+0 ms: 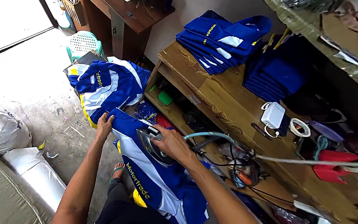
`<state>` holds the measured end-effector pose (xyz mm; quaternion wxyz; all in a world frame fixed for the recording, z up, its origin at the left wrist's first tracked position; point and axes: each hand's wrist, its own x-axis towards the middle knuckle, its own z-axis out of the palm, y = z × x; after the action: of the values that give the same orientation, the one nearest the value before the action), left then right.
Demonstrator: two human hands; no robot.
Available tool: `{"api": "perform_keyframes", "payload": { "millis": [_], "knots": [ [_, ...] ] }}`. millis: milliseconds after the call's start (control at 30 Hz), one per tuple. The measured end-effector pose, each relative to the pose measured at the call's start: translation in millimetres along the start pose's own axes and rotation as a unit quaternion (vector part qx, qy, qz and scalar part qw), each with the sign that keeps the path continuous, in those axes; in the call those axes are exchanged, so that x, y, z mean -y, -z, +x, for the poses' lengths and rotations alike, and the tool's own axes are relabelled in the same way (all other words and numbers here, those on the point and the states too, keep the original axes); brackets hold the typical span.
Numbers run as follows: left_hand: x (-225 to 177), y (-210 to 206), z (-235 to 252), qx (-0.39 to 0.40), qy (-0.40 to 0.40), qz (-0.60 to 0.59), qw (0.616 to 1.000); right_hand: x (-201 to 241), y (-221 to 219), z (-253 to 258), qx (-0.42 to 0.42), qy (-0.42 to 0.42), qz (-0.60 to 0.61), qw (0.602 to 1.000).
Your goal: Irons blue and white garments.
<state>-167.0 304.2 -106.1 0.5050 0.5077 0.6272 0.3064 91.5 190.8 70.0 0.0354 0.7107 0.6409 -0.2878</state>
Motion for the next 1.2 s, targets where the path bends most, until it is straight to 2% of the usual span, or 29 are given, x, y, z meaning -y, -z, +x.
{"api": "perform_keyframes", "payload": {
  "millis": [100, 167, 233, 300, 400, 567, 700, 900, 1100, 1200],
  "knots": [
    [-11, 2, -7, -0.053, -0.026, 0.121, 0.991, -19, -2, -21, 0.001, -0.022, 0.008, 1.000],
    [-26, 1, -21, -0.100, -0.122, 0.209, 0.965, -29, 0, -35, -0.007, -0.032, 0.014, 0.999],
    [-48, -11, -42, -0.060, -0.195, 0.239, 0.949, -36, 2, -42, -0.028, -0.039, 0.020, 0.999],
    [-58, -34, -62, 0.010, -0.212, 0.276, 0.937, -36, 5, -39, -0.035, -0.044, 0.023, 0.998],
    [-59, -52, -66, 0.079, -0.171, 0.290, 0.938, -34, 11, -19, -0.016, -0.027, 0.028, 0.999],
    [-57, -39, -47, 0.173, -0.101, 0.185, 0.962, -25, 12, 10, -0.007, 0.012, 0.009, 1.000],
    [-61, -31, -44, 0.191, -0.074, 0.169, 0.964, -21, 16, 18, 0.003, 0.028, -0.008, 1.000],
    [-94, -45, -39, 0.188, -0.046, 0.310, 0.931, -13, 19, 20, 0.009, 0.035, -0.026, 0.999],
    [-79, -41, -27, 0.213, -0.040, 0.226, 0.950, -25, 19, 27, -0.031, -0.033, 0.009, 0.999],
    [-76, -39, -24, 0.216, -0.045, 0.203, 0.954, -27, 24, 27, -0.020, 0.007, 0.001, 1.000]
  ]
}}
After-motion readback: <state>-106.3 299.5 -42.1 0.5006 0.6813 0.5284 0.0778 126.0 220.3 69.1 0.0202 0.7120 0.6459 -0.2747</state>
